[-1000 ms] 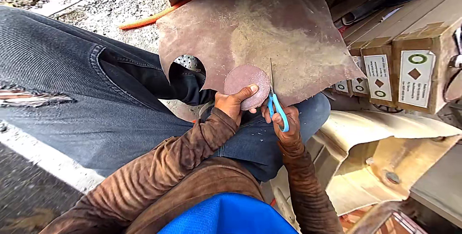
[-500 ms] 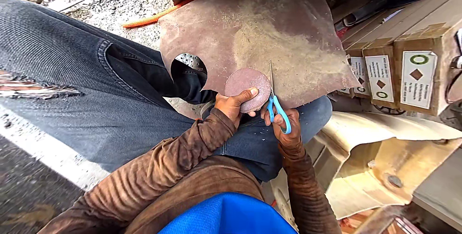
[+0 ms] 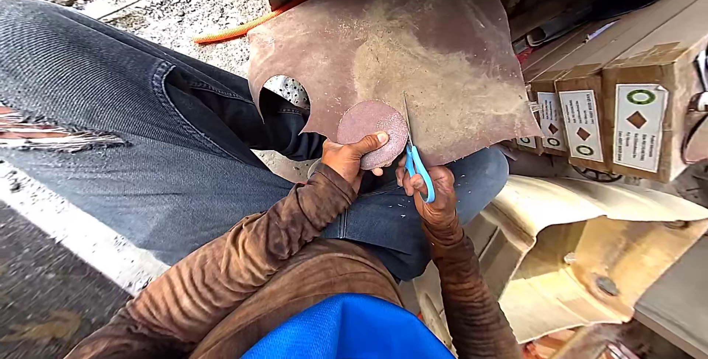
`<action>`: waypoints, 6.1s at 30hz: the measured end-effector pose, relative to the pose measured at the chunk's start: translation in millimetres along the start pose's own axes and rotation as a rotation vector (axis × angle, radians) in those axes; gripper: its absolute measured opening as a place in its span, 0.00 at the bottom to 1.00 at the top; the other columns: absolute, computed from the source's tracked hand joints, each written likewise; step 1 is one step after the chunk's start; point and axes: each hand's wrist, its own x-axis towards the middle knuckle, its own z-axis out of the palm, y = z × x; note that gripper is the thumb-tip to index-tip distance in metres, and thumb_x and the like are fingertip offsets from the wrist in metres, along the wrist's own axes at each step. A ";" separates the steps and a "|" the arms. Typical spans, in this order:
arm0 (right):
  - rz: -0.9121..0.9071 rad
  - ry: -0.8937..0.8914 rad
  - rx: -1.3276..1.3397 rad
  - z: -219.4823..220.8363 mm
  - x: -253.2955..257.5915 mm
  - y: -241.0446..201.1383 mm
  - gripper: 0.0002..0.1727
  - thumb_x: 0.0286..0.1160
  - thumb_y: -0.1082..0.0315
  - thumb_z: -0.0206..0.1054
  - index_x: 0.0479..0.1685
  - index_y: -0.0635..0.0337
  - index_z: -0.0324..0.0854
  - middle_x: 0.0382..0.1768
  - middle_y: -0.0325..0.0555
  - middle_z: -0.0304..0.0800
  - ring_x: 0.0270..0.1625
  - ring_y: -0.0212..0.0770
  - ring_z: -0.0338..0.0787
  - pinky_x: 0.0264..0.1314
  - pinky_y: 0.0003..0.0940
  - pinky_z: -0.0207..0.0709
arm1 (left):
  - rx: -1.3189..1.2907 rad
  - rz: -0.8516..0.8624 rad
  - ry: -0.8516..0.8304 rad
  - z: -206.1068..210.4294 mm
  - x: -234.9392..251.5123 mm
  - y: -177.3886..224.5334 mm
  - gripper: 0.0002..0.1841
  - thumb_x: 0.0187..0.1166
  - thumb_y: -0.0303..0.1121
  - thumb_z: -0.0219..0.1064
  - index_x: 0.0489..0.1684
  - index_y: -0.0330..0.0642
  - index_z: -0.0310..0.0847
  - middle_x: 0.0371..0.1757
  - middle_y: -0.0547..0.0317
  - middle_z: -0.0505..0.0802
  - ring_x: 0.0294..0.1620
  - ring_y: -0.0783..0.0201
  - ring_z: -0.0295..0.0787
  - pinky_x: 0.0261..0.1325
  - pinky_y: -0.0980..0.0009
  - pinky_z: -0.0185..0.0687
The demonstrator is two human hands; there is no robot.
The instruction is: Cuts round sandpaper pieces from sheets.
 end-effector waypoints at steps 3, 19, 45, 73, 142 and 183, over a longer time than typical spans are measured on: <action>-0.009 -0.013 0.021 3.3 2.6 4.1 0.14 0.75 0.56 0.75 0.44 0.57 0.90 0.28 0.36 0.91 0.30 0.29 0.87 0.38 0.27 0.82 | 0.047 0.002 -0.006 -1.6 2.3 5.4 0.18 0.69 0.17 0.76 0.55 0.28 0.77 0.34 0.39 0.93 0.21 0.56 0.90 0.19 0.66 0.87; 0.011 -0.080 0.089 19.4 12.3 6.2 0.20 0.73 0.51 0.77 0.50 0.58 0.86 0.31 0.43 0.91 0.32 0.38 0.90 0.42 0.35 0.86 | 0.101 0.032 -0.085 -21.9 -1.8 22.7 0.15 0.69 0.16 0.75 0.51 0.27 0.78 0.32 0.39 0.93 0.20 0.56 0.90 0.20 0.67 0.87; 0.144 -0.111 0.093 20.5 30.1 13.8 0.18 0.72 0.61 0.78 0.53 0.63 0.84 0.29 0.41 0.92 0.30 0.35 0.90 0.39 0.32 0.87 | 0.210 0.041 0.005 -32.8 9.4 46.9 0.15 0.67 0.17 0.77 0.50 0.29 0.80 0.31 0.42 0.93 0.19 0.58 0.89 0.18 0.68 0.85; 0.642 -0.319 0.143 32.3 48.4 -53.4 0.31 0.80 0.38 0.62 0.50 0.62 0.85 0.24 0.40 0.89 0.25 0.33 0.91 0.27 0.25 0.84 | 0.314 0.093 -0.062 -49.8 7.7 70.6 0.13 0.70 0.17 0.74 0.50 0.31 0.80 0.29 0.44 0.93 0.16 0.62 0.87 0.15 0.72 0.82; 0.323 -0.384 -0.036 11.3 76.9 7.4 0.24 0.75 0.56 0.76 0.60 0.67 0.83 0.37 0.40 0.92 0.28 0.27 0.86 0.27 0.21 0.80 | 0.244 -0.004 -0.090 -59.4 12.1 73.8 0.15 0.64 0.14 0.77 0.46 0.29 0.81 0.27 0.43 0.93 0.18 0.60 0.90 0.20 0.71 0.87; 0.358 -0.518 -0.010 18.4 97.4 6.6 0.31 0.75 0.41 0.71 0.62 0.58 0.84 0.44 0.43 0.94 0.40 0.34 0.93 0.37 0.28 0.88 | 0.254 -0.057 -0.224 -71.3 9.2 77.0 0.11 0.67 0.15 0.75 0.44 0.31 0.83 0.25 0.43 0.94 0.17 0.60 0.90 0.18 0.73 0.85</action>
